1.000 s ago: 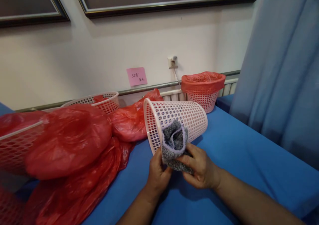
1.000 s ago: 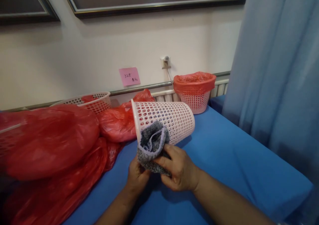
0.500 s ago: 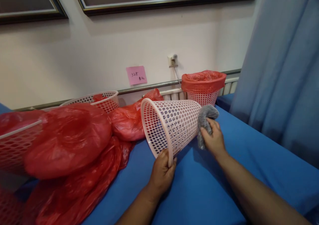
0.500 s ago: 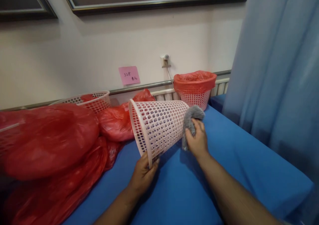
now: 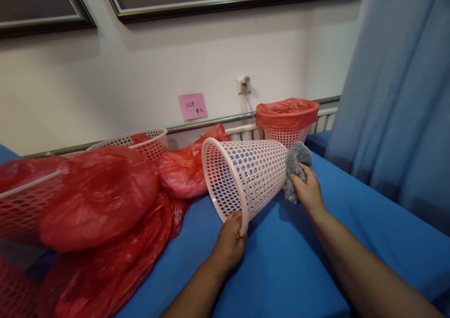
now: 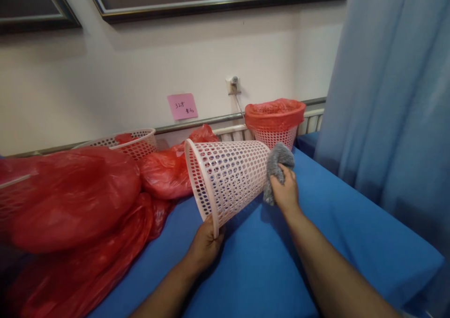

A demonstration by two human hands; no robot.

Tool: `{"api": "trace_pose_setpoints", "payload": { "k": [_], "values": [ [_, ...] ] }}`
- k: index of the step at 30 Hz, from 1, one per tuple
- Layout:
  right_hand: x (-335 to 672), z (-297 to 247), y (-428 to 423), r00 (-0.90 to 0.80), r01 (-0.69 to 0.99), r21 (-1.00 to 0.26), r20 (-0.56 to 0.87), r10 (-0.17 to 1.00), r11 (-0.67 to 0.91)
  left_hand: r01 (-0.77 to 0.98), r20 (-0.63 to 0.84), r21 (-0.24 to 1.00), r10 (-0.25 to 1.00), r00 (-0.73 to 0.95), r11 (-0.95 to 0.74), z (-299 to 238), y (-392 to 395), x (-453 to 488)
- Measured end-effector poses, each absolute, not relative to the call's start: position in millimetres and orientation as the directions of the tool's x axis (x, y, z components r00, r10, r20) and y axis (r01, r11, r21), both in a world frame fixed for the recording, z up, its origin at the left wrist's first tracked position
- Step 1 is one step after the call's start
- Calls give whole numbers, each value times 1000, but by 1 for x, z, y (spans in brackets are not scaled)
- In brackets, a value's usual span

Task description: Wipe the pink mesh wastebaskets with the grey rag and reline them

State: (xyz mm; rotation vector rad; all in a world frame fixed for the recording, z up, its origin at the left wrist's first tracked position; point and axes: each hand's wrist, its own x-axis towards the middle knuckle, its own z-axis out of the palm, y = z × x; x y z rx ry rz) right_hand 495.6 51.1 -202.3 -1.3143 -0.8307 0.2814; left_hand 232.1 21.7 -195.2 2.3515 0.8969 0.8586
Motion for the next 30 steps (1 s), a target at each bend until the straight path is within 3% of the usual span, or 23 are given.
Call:
{"api": "trace_pose_setpoints", "payload": {
  "k": [2, 4, 5, 7, 9, 12, 14, 16, 19, 21, 23, 24, 25, 27, 30],
  "values": [
    [508, -207, 63, 719, -3, -981, 131, 682, 192, 419, 372, 612, 712, 595, -670, -196, 22, 232],
    [507, -208, 64, 706, -63, -980, 88, 703, 186, 423, 370, 616, 718, 589, -664, -196, 23, 231],
    [502, -207, 60, 713, 12, -976, 160, 683, 216, 425, 372, 616, 720, 585, -663, -196, 23, 231],
    [485, -201, 44, 643, 288, -899, 436, 629, 329, 431, 376, 612, 724, 578, -663, -197, 23, 231],
    [464, -192, 20, 363, 546, -662, 739, 567, 513, 434, 375, 612, 726, 577, -661, -196, 23, 232],
    [439, -179, -13, -104, 550, -296, 904, 416, 781, 392, 367, 643, 714, 596, -658, -193, 20, 234],
    [432, -176, -21, -211, 488, -202, 917, 339, 849, 355, 366, 667, 703, 610, -655, -191, 19, 235],
    [437, -178, -14, -129, 520, -260, 918, 375, 814, 356, 363, 670, 705, 609, -652, -190, 19, 235],
    [462, -189, 18, 306, 567, -612, 777, 550, 551, 410, 348, 647, 728, 591, -642, -192, 21, 233],
    [485, -196, 42, 604, 355, -879, 475, 640, 318, 431, 328, 634, 729, 601, -641, -193, 23, 233],
    [501, -200, 57, 692, 70, -986, 156, 704, 150, 429, 301, 627, 711, 636, -650, -192, 23, 234],
    [504, -200, 60, 694, -4, -994, 75, 716, 107, 423, 292, 626, 699, 652, -656, -191, 23, 234],
    [504, -200, 58, 702, 0, -994, 78, 708, 109, 416, 288, 625, 691, 663, -660, -190, 23, 235],
    [494, -195, 46, 692, 215, -948, 316, 649, 233, 407, 281, 625, 678, 680, -667, -187, 22, 236],
    [469, -182, 12, 354, 563, -624, 775, 524, 543, 425, 250, 618, 678, 691, -662, -183, 18, 236]
  ]
}}
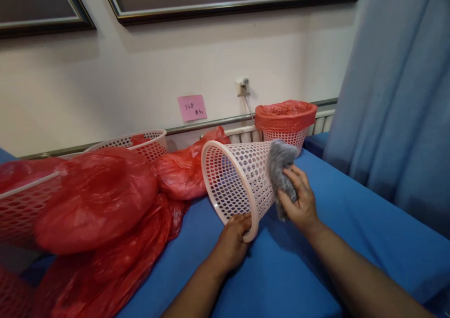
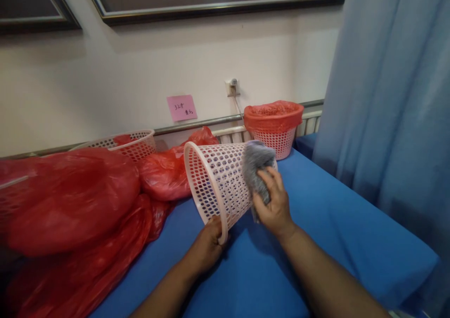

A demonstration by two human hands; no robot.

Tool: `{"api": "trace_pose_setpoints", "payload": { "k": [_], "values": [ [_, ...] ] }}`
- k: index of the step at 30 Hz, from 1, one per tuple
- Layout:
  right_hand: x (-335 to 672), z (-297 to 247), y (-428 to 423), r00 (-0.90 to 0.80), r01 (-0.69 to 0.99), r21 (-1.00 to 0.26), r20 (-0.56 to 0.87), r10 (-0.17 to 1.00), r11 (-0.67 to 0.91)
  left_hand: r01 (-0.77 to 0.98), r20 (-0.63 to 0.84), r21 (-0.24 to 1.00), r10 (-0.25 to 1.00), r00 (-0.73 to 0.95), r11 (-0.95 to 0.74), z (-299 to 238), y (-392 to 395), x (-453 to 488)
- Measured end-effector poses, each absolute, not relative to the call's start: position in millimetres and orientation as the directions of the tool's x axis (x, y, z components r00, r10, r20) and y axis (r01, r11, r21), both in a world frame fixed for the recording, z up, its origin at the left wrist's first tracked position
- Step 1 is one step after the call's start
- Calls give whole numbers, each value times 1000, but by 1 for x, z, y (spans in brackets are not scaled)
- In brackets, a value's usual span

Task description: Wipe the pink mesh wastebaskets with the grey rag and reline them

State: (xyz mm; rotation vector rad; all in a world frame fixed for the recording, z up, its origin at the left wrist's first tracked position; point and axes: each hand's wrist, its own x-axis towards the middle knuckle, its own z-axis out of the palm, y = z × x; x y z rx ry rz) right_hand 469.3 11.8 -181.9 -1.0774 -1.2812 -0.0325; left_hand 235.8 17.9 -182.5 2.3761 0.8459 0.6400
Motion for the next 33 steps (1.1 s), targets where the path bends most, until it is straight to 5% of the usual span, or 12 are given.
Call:
{"api": "trace_pose_setpoints", "payload": {
  "k": [3, 8, 10, 13, 16, 18, 21, 24, 28, 31, 33],
  "values": [
    [451, -167, -18, -46, 530, -346, 900, 433, 774, 412, 277, 653, 707, 650, -635, -179, 10, 235],
    [438, -157, -28, -307, 398, -304, 845, 438, 866, 271, 403, 770, 769, 496, -578, -176, 0, 233],
    [439, -163, -19, -239, 461, -334, 846, 477, 822, 252, 408, 789, 784, 468, -561, -175, 0, 231],
    [457, -178, 6, 126, 593, -513, 820, 558, 621, 270, 392, 793, 797, 460, -546, -174, 2, 228],
    [487, -192, 37, 537, 505, -808, 569, 623, 303, 324, 385, 740, 766, 515, -590, -176, 2, 229],
    [501, -197, 49, 652, 371, -912, 389, 651, 173, 353, 377, 685, 725, 576, -637, -178, 1, 232],
    [496, -193, 42, 586, 433, -862, 491, 644, 264, 379, 341, 626, 677, 652, -681, -182, 0, 234],
    [467, -181, 8, 187, 590, -551, 805, 563, 590, 380, 347, 619, 673, 653, -688, -184, 2, 234],
    [435, -167, -29, -211, 409, -287, 894, 396, 866, 330, 356, 665, 672, 649, -670, -183, 7, 234],
    [439, -170, -20, -96, 485, -324, 904, 418, 812, 324, 362, 667, 673, 645, -670, -181, 10, 236],
    [456, -178, 3, 167, 578, -500, 846, 506, 645, 340, 369, 655, 679, 635, -675, -180, 11, 237]
  ]
}}
